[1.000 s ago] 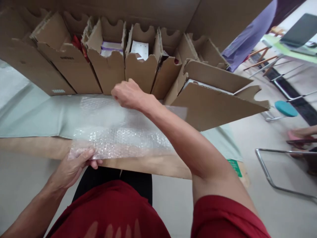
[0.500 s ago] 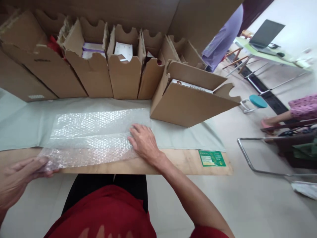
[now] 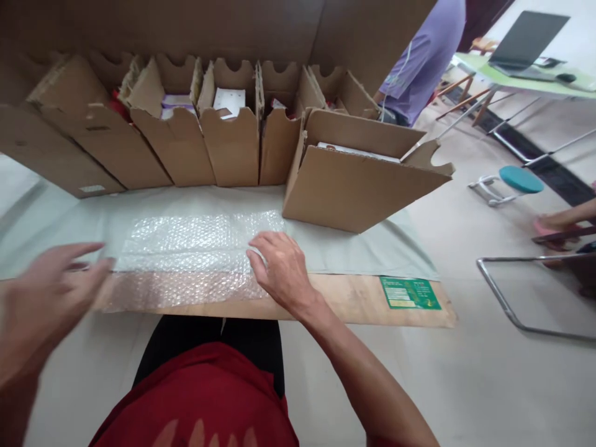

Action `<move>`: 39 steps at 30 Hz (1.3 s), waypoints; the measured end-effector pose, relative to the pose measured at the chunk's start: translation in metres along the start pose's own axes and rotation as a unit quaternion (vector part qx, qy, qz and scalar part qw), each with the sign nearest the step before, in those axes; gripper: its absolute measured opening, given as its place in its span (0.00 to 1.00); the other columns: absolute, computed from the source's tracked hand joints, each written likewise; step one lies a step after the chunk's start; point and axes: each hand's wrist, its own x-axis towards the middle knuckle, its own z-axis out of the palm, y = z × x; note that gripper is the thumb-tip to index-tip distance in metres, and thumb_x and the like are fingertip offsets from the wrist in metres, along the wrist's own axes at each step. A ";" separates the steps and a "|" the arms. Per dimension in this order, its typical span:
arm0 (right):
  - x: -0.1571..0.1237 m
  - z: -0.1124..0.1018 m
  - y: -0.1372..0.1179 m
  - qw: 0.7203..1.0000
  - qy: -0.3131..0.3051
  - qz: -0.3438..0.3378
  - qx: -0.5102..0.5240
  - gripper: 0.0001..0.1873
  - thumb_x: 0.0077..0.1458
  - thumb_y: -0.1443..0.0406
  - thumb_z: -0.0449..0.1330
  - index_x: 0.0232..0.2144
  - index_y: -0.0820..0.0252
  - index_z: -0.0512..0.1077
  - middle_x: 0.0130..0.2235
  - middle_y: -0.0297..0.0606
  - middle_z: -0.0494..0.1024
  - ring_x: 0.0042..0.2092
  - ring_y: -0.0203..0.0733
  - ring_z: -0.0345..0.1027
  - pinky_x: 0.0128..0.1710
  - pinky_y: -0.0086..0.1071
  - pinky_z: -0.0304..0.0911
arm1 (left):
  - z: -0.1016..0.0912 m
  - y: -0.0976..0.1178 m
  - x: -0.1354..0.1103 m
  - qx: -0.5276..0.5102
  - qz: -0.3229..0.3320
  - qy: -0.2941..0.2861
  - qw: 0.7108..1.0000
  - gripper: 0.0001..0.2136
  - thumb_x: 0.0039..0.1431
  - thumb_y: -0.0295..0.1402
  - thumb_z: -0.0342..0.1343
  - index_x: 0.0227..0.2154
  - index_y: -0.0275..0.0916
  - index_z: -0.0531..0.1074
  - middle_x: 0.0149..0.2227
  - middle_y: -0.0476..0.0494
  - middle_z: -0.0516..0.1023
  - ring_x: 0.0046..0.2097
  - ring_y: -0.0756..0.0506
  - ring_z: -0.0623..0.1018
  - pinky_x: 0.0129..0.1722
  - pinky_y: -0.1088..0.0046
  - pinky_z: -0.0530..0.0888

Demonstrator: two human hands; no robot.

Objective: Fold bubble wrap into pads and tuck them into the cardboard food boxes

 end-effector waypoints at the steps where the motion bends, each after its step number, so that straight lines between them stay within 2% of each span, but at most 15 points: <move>1: 0.013 0.008 -0.006 1.000 -0.006 -0.015 -0.004 0.14 0.68 0.65 0.57 0.51 0.59 0.78 0.54 0.47 0.80 0.55 0.51 0.73 0.57 0.46 0.68 | 0.018 0.020 0.010 0.084 0.068 0.059 0.992 0.25 0.65 0.49 0.57 0.62 0.47 0.70 0.66 0.42 0.73 0.69 0.28 0.68 0.68 0.46 0.66; 4: 0.047 0.041 -0.019 0.994 -0.092 -0.045 -0.032 0.26 0.67 0.63 0.59 0.65 0.58 0.68 0.69 0.49 0.67 0.68 0.56 0.61 0.64 0.51 0.62 | 0.074 0.059 0.042 0.180 0.222 -0.030 0.958 0.29 0.69 0.46 0.52 0.67 0.37 0.64 0.74 0.32 0.58 0.75 0.30 0.55 0.72 0.44 0.56; 7: 0.046 0.059 -0.007 0.984 -0.156 -0.030 -0.080 0.29 0.68 0.58 0.58 0.68 0.59 0.64 0.71 0.52 0.63 0.72 0.60 0.55 0.67 0.55 0.59 | 0.093 0.044 0.060 0.249 0.229 -0.147 0.930 0.29 0.72 0.45 0.47 0.70 0.36 0.59 0.75 0.31 0.54 0.76 0.31 0.53 0.73 0.42 0.51; 9: 0.021 0.052 0.017 0.982 -0.142 -0.023 -0.119 0.26 0.69 0.57 0.56 0.65 0.60 0.68 0.69 0.54 0.66 0.70 0.62 0.57 0.66 0.56 0.59 | 0.074 0.009 0.056 0.276 0.185 -0.151 0.931 0.29 0.73 0.45 0.44 0.71 0.37 0.59 0.75 0.32 0.54 0.76 0.31 0.52 0.72 0.41 0.51; 12: -0.026 0.021 0.058 0.981 -0.081 -0.009 -0.173 0.24 0.71 0.56 0.50 0.63 0.58 0.69 0.65 0.54 0.71 0.65 0.63 0.65 0.58 0.58 0.67 | 0.016 -0.047 0.038 0.297 0.101 -0.089 0.945 0.27 0.73 0.44 0.42 0.69 0.37 0.63 0.73 0.29 0.58 0.75 0.29 0.57 0.70 0.41 0.57; 14: -0.040 0.003 0.071 0.980 -0.046 0.003 -0.192 0.23 0.71 0.54 0.50 0.61 0.57 0.70 0.61 0.57 0.74 0.60 0.67 0.70 0.51 0.60 0.70 | -0.017 -0.064 0.030 0.298 0.068 -0.035 0.952 0.27 0.73 0.44 0.41 0.67 0.37 0.66 0.72 0.27 0.62 0.74 0.27 0.58 0.68 0.41 0.61; 16: -0.029 -0.001 0.060 0.983 -0.014 -0.007 -0.184 0.22 0.70 0.53 0.52 0.59 0.55 0.71 0.61 0.58 0.73 0.61 0.69 0.69 0.52 0.61 0.69 | -0.027 -0.057 0.038 0.284 0.059 0.018 0.957 0.27 0.74 0.46 0.41 0.68 0.38 0.65 0.72 0.29 0.61 0.74 0.28 0.56 0.69 0.42 0.59; 18: 0.003 0.012 0.030 0.987 -0.007 -0.033 -0.158 0.22 0.70 0.54 0.55 0.61 0.55 0.70 0.65 0.56 0.69 0.65 0.68 0.64 0.58 0.61 0.65 | -0.007 -0.030 0.058 0.255 0.075 0.040 0.963 0.28 0.74 0.48 0.42 0.70 0.40 0.60 0.75 0.33 0.56 0.76 0.31 0.53 0.71 0.43 0.54; 21: 0.057 0.049 -0.012 0.990 -0.068 -0.058 -0.113 0.28 0.69 0.54 0.56 0.66 0.54 0.65 0.71 0.52 0.62 0.71 0.62 0.55 0.64 0.60 0.60 | 0.045 0.018 0.085 0.205 0.150 -0.061 0.965 0.30 0.73 0.49 0.46 0.72 0.42 0.57 0.77 0.35 0.47 0.77 0.32 0.47 0.73 0.44 0.48; 23: 0.070 0.064 -0.011 0.983 -0.138 -0.061 -0.106 0.29 0.69 0.54 0.56 0.67 0.57 0.65 0.72 0.52 0.61 0.72 0.62 0.54 0.65 0.58 0.59 | 0.066 0.029 0.089 0.200 0.212 -0.165 0.942 0.28 0.72 0.48 0.48 0.70 0.44 0.60 0.77 0.37 0.48 0.77 0.33 0.47 0.73 0.45 0.46; 26: 0.037 0.049 0.029 0.975 -0.182 -0.057 -0.111 0.25 0.70 0.57 0.53 0.64 0.59 0.69 0.70 0.52 0.65 0.70 0.60 0.58 0.65 0.56 0.60 | 0.050 -0.004 0.077 0.224 0.226 -0.210 0.924 0.28 0.72 0.49 0.46 0.69 0.43 0.63 0.76 0.37 0.53 0.77 0.33 0.51 0.73 0.46 0.49; 30: -0.019 0.005 0.059 0.987 -0.059 0.035 -0.147 0.23 0.71 0.56 0.50 0.59 0.61 0.73 0.63 0.56 0.73 0.64 0.64 0.67 0.59 0.61 0.65 | 0.009 -0.037 0.064 0.245 0.156 -0.079 0.954 0.28 0.73 0.49 0.41 0.64 0.36 0.67 0.72 0.29 0.61 0.75 0.27 0.55 0.70 0.43 0.56; 33: -0.001 0.012 0.025 0.991 -0.028 0.017 -0.131 0.23 0.70 0.57 0.53 0.60 0.62 0.72 0.67 0.56 0.69 0.68 0.65 0.60 0.63 0.61 0.61 | 0.035 0.005 0.068 0.210 0.215 -0.035 0.953 0.28 0.73 0.49 0.44 0.68 0.38 0.61 0.76 0.33 0.51 0.77 0.30 0.48 0.72 0.45 0.51; 36: 0.033 0.043 -0.012 0.987 -0.108 -0.064 -0.101 0.23 0.70 0.60 0.54 0.63 0.59 0.70 0.70 0.51 0.64 0.72 0.58 0.55 0.66 0.55 0.58 | 0.089 0.052 0.070 0.187 0.310 -0.119 0.924 0.31 0.72 0.49 0.46 0.71 0.38 0.56 0.77 0.32 0.48 0.77 0.33 0.48 0.74 0.50 0.49; 39: 0.021 0.052 -0.002 0.975 -0.169 -0.093 -0.108 0.24 0.71 0.59 0.53 0.64 0.59 0.69 0.70 0.50 0.64 0.71 0.57 0.55 0.67 0.52 0.57 | 0.099 0.039 0.058 0.220 0.323 -0.193 0.900 0.31 0.73 0.49 0.46 0.71 0.39 0.56 0.76 0.33 0.52 0.76 0.33 0.52 0.74 0.49 0.49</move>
